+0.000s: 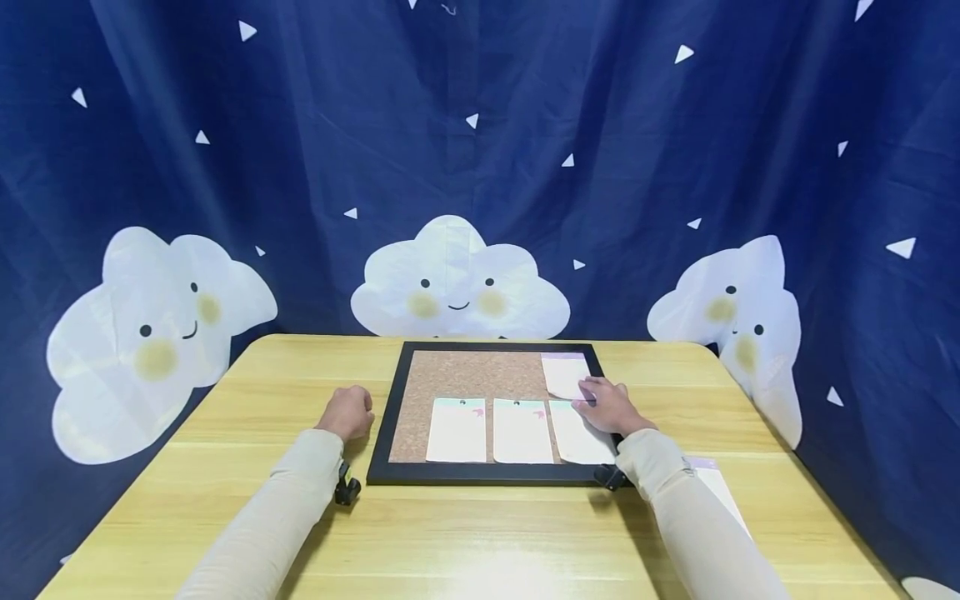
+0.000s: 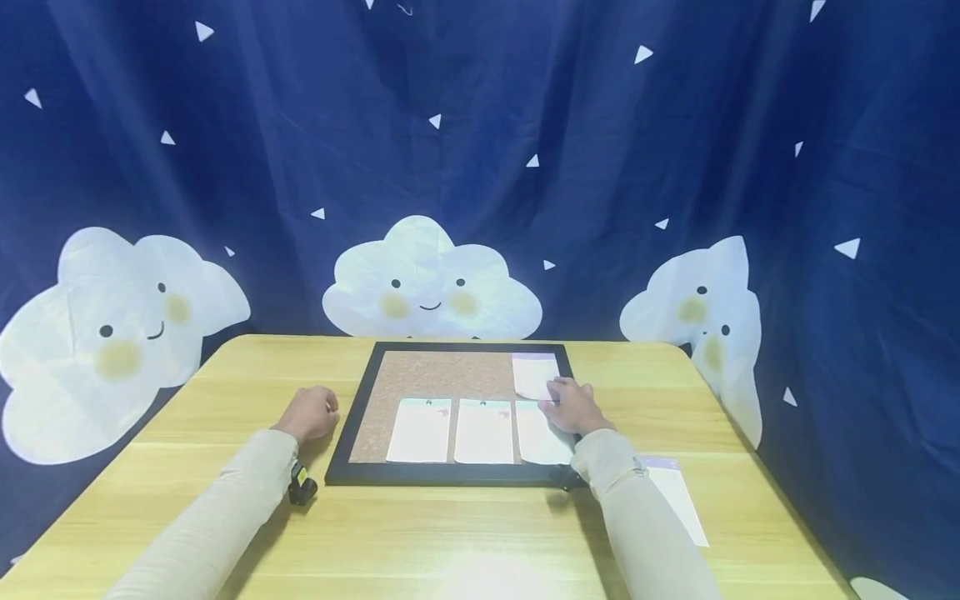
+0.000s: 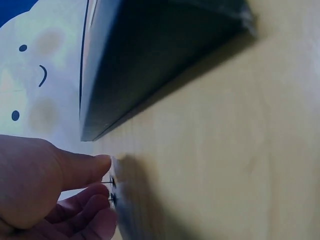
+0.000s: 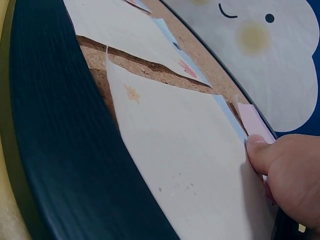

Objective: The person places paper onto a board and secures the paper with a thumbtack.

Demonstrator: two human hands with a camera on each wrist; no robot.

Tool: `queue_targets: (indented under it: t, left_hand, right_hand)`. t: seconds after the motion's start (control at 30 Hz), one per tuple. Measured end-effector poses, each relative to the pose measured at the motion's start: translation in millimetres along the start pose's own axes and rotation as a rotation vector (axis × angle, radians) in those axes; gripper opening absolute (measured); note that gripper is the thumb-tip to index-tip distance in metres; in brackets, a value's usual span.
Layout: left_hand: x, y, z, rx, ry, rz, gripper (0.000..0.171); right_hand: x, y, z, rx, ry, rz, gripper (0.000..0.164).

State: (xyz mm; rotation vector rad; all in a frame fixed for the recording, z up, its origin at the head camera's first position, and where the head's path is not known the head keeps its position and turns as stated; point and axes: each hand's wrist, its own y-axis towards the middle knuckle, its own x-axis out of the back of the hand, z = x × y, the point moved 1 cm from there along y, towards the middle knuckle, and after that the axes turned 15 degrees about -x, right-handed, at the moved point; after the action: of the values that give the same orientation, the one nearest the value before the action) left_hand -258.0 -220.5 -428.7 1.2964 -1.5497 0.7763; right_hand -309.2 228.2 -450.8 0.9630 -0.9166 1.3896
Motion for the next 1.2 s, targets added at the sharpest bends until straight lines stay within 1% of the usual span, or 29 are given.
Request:
queue_targets:
  t: [0.2, 0.4, 0.53, 0.63, 0.83, 0.87, 0.97, 1.0, 1.1, 1.2]
  left_hand:
    - [-1.2, 1.8, 2.2, 0.042, 0.019, -0.015, 0.007]
    - [-3.0, 1.6, 2.9, 0.035, 0.033, -0.045, 0.026]
    - [-4.3, 1.4, 3.1, 0.041, 0.024, -0.059, 0.035]
    - [-4.8, 1.5, 2.8, 0.039, 0.027, -0.072, 0.033]
    - [-4.2, 4.5, 0.8, 0.061, 0.016, -0.051, 0.023]
    - [-3.8, 5.1, -0.3, 0.058, 0.016, -0.050, 0.022]
    - [-2.5, 8.5, -5.7, -0.015, 0.104, -0.036, 0.021]
    - [-2.4, 9.7, -8.0, -0.033, 0.112, -0.050, 0.021]
    - [-3.4, 14.2, -16.1, -0.037, 0.071, -0.082, 0.019]
    - [-5.6, 19.4, -25.3, 0.024, -0.073, -0.144, 0.017]
  right_hand:
    - [-2, 2, -2, -0.023, 0.013, 0.011, 0.054]
    - [-2, 1, -2, -0.055, 0.024, 0.030, 0.054]
    - [-1, 0, -1, -0.045, 0.021, 0.019, 0.053]
    - [-1, 0, -2, -0.040, 0.015, 0.006, 0.053]
    - [-2, 0, -3, -0.027, 0.013, 0.000, 0.053]
    - [-2, 0, -3, -0.026, 0.014, 0.000, 0.053]
    - [-2, -1, -4, -0.026, 0.009, 0.003, 0.053]
    - [-1, -1, -4, -0.025, 0.006, 0.005, 0.053]
    - [-1, -1, -3, -0.022, 0.002, 0.003, 0.053]
    - [0, -1, -1, -0.021, -0.003, 0.003, 0.053]
